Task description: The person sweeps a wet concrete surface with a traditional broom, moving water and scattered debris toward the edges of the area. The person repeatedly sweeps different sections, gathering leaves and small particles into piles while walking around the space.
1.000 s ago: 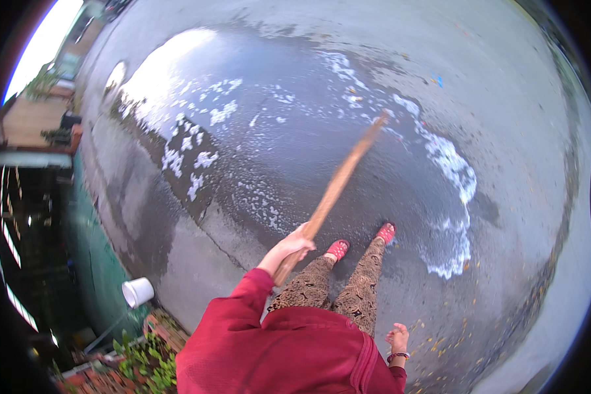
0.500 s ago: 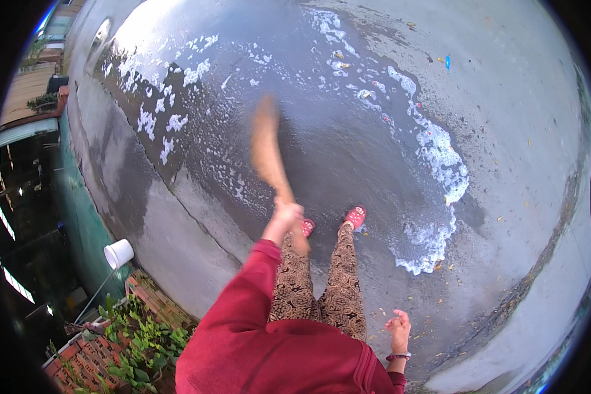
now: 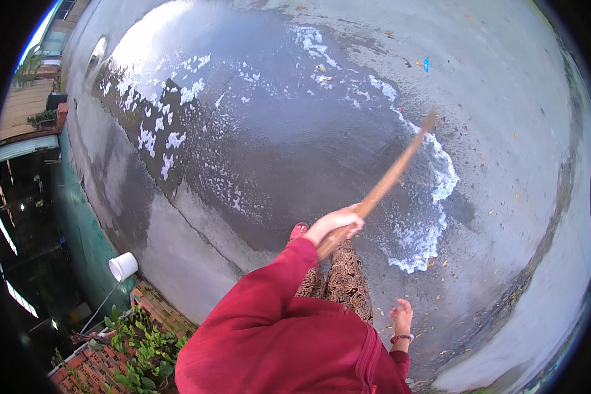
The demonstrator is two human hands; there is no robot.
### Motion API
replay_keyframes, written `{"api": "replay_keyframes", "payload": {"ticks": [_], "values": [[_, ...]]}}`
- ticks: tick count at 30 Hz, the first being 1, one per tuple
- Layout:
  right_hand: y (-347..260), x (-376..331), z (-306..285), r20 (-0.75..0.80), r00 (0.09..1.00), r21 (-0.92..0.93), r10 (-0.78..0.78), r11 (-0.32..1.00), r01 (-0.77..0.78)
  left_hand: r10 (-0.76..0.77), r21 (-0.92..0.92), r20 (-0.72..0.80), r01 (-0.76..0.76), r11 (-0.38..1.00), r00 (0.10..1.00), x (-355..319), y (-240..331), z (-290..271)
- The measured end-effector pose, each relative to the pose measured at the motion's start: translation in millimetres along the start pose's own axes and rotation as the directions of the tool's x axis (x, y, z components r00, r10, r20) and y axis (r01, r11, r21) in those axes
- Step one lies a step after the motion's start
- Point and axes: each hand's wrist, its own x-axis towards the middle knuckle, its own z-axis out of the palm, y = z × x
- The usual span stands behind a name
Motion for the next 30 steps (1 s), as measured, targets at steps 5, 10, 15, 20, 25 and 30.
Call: {"api": "replay_keyframes", "payload": {"ticks": [5,10,15,20,25,30], "values": [[-44,7,29,0.054,0.998,-0.066,-0.044,0.997,0.047,0.044,0.029,-0.466,-0.034,0.999,0.883,-130,14,-52],[-56,7,51,0.052,0.993,-0.005,-0.104,0.995,0.104,0.078,-0.077,-0.82,-0.245,0.966,0.567,-178,10,-181],[-30,-13,67,-0.071,0.998,0.022,-0.001,1.0,0.002,0.07,-0.152,-0.812,-0.325,0.933,0.579,-127,78,-323],[3,-24,79,0.009,0.983,-0.136,0.184,0.974,-0.181,0.078,0.28,-0.844,0.312,0.908,0.53,30,113,-202],[-119,-45,143,-0.059,0.99,-0.081,0.131,0.988,-0.135,-0.01,0.698,-0.482,0.391,0.6,0.876,122,111,-115],[-169,-31,156,-0.041,0.999,-0.064,-0.019,0.998,0.017,-0.137,0.68,-0.144,0.198,0.706,0.98,107,200,-139]]}}
